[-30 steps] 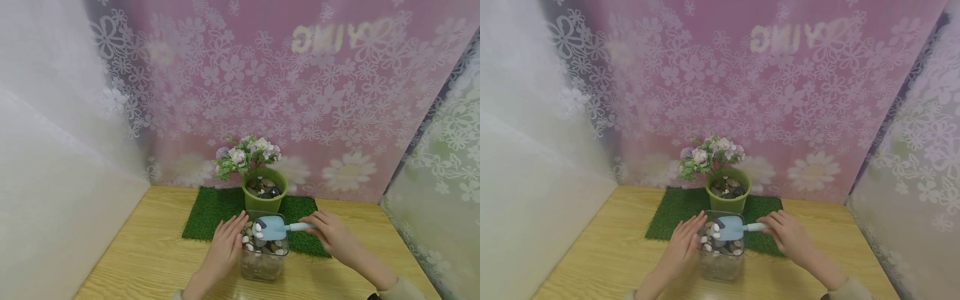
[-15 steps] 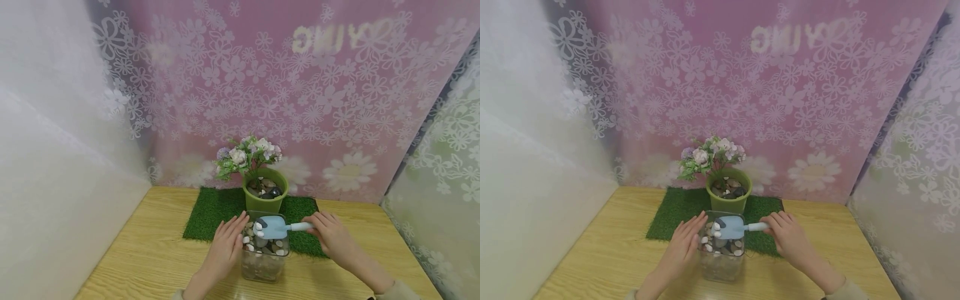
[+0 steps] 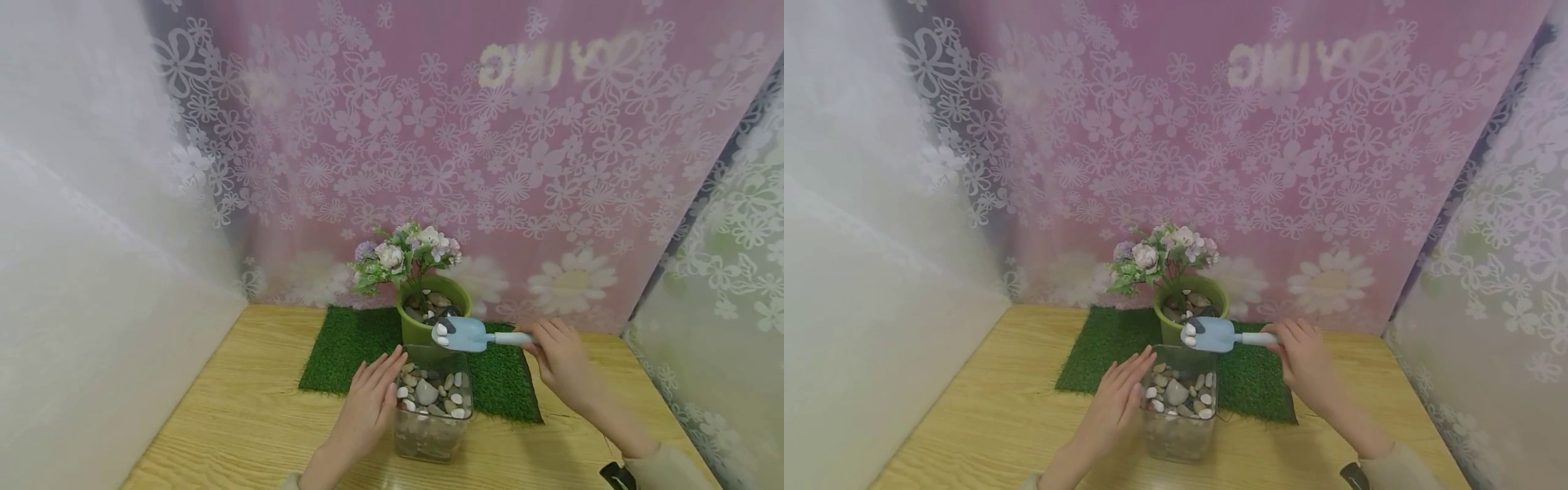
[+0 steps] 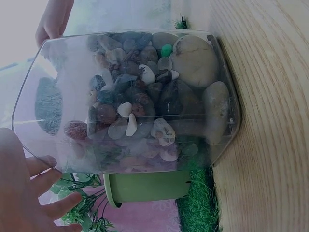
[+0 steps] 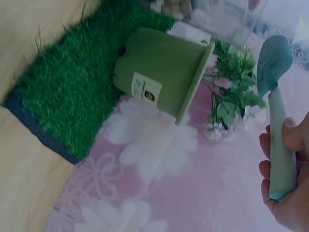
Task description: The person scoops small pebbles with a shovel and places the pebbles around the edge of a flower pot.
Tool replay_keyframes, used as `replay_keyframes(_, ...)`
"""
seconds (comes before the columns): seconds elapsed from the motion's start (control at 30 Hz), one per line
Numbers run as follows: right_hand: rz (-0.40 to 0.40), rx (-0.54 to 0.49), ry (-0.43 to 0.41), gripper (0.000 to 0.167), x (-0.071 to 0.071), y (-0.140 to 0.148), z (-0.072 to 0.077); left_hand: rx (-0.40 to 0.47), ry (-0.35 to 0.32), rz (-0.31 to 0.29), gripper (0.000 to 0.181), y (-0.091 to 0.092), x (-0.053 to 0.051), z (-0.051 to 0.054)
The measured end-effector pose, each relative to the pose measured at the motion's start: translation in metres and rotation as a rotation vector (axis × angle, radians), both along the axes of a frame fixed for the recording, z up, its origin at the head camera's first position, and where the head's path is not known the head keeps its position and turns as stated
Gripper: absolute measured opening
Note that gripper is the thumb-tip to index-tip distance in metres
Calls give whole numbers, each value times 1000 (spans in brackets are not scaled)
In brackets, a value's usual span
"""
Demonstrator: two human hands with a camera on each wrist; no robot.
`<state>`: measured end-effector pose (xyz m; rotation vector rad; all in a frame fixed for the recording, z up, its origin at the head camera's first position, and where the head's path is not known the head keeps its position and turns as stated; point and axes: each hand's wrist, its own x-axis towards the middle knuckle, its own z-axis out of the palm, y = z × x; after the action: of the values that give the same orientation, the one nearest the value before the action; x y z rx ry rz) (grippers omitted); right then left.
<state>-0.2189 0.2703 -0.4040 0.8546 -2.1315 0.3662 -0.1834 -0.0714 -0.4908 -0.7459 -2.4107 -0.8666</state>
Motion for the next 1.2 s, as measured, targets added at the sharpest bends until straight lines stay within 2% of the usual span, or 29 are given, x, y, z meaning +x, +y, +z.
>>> replay_keyframes(0.17, -74, 24, -22, 12, -14, 6, 7, 6, -36, -10, 50, -1, 0, 0)
replay_keyframes(0.3, -142, 58, -50, 25, -26, 9, 10, 11, -57, -18, 49, -1, 1, 1)
replay_keyframes(0.53, -221, 97, -95, 20, -52, 7, 14, 5, -24, -8, 49, 0, 0, 1)
replay_keyframes(0.73, -304, 197, -129, 18, -70, 0, 13, -1, -41, -9, 49, -1, 0, 1)
replay_keyframes(0.9, -304, 272, -66, 20, -79, -8, 9, 7, -51, -17, 49, 0, 2, 2)
replay_keyframes(1.1, -299, 334, 63, 24, -87, -15, 10, 9, -41, -18, 49, 0, 3, 4)
replay_keyframes(1.2, -323, 362, 120, 26, -91, -17, 13, 8, -48, -18, 49, -1, 2, 3)
